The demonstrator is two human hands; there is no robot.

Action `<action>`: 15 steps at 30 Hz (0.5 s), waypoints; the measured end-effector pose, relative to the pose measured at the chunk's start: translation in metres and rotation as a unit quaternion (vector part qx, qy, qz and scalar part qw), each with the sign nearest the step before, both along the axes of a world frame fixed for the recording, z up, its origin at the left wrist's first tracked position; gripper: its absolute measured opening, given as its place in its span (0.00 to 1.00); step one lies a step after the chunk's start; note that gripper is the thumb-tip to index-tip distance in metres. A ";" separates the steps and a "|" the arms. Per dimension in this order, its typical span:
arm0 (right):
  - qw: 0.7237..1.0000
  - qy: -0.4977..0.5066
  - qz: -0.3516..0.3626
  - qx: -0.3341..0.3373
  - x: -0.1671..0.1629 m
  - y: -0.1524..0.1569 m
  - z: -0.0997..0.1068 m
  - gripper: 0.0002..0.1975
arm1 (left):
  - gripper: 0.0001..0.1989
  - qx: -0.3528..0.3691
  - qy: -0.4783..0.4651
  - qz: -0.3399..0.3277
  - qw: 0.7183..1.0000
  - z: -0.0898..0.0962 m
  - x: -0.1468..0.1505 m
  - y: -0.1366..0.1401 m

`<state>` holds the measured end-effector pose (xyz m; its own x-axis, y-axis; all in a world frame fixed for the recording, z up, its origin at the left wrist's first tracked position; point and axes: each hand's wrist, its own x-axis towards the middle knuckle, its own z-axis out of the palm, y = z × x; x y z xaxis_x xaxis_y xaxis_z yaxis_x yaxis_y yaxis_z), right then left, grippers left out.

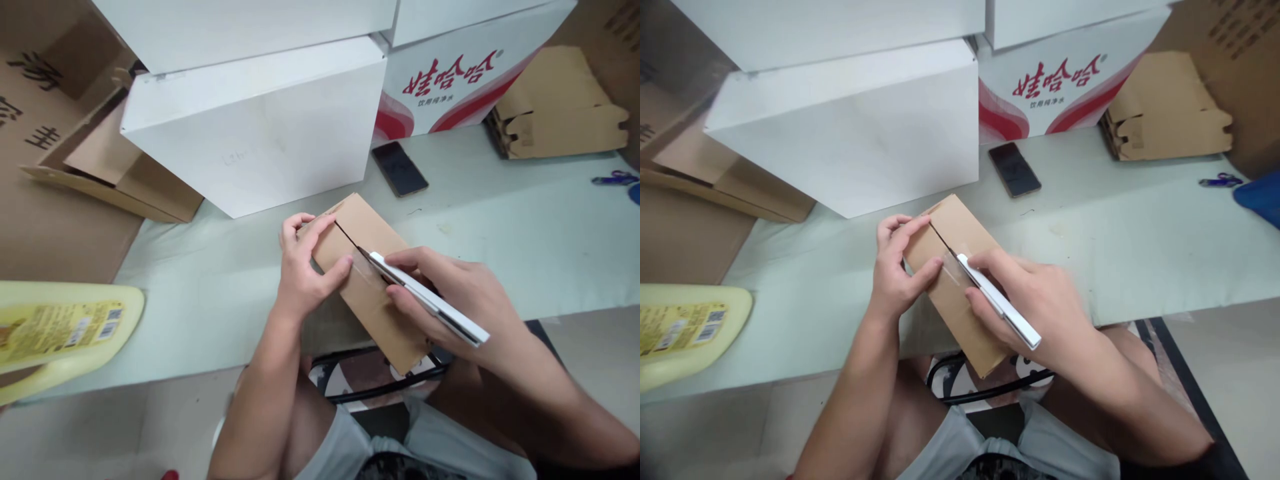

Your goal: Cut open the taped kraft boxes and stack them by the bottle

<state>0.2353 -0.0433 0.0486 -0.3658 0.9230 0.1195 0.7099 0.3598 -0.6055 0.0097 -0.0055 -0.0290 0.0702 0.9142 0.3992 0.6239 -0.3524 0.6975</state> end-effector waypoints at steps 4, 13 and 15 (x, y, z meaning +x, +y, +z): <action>1.000 0.005 0.008 0.010 0.000 -0.001 0.001 0.07 | 0.29 -0.010 -0.011 -0.003 1.000 0.000 -0.001 0.000; 0.995 0.075 0.059 0.010 0.006 0.001 0.003 0.05 | 0.28 -0.034 -0.034 0.010 0.999 -0.001 -0.003 0.001; 0.992 0.102 0.073 -0.003 0.011 -0.002 0.003 0.07 | 0.28 -0.035 -0.038 0.015 0.999 -0.001 -0.003 0.002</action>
